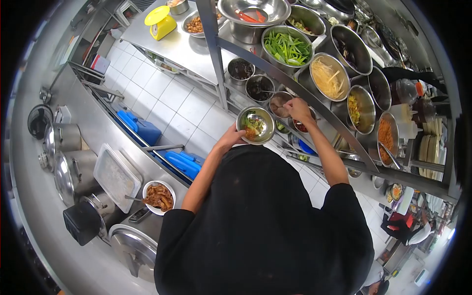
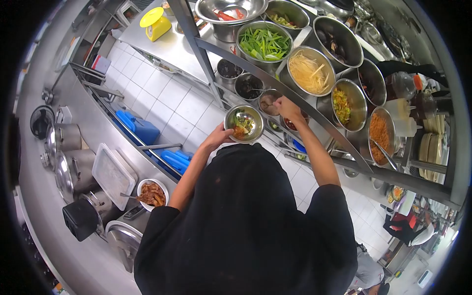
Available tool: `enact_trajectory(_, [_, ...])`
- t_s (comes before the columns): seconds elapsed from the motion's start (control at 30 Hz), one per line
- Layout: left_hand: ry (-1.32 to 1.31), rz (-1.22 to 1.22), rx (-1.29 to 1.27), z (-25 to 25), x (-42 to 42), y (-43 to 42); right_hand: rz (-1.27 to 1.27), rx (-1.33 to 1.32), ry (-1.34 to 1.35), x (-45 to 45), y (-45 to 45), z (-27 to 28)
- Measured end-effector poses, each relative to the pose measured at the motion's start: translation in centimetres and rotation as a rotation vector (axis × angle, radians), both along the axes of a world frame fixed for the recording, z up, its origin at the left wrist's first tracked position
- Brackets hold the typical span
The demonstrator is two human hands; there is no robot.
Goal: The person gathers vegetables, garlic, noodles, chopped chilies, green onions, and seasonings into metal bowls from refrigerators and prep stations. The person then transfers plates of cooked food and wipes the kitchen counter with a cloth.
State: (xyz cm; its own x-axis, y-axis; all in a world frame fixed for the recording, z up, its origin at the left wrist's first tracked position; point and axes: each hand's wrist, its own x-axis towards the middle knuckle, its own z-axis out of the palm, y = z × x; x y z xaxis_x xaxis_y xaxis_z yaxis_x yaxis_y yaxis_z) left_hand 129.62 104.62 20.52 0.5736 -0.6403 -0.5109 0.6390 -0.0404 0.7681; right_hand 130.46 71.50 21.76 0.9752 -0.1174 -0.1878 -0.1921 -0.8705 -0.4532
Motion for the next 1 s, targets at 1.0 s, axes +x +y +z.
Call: enact_trajectory(1.0, [0.107,-0.243,0.092,-1.8,-0.2,-1.6,-0.558,0.143,-0.214,-7.4,2.0,-1.4])
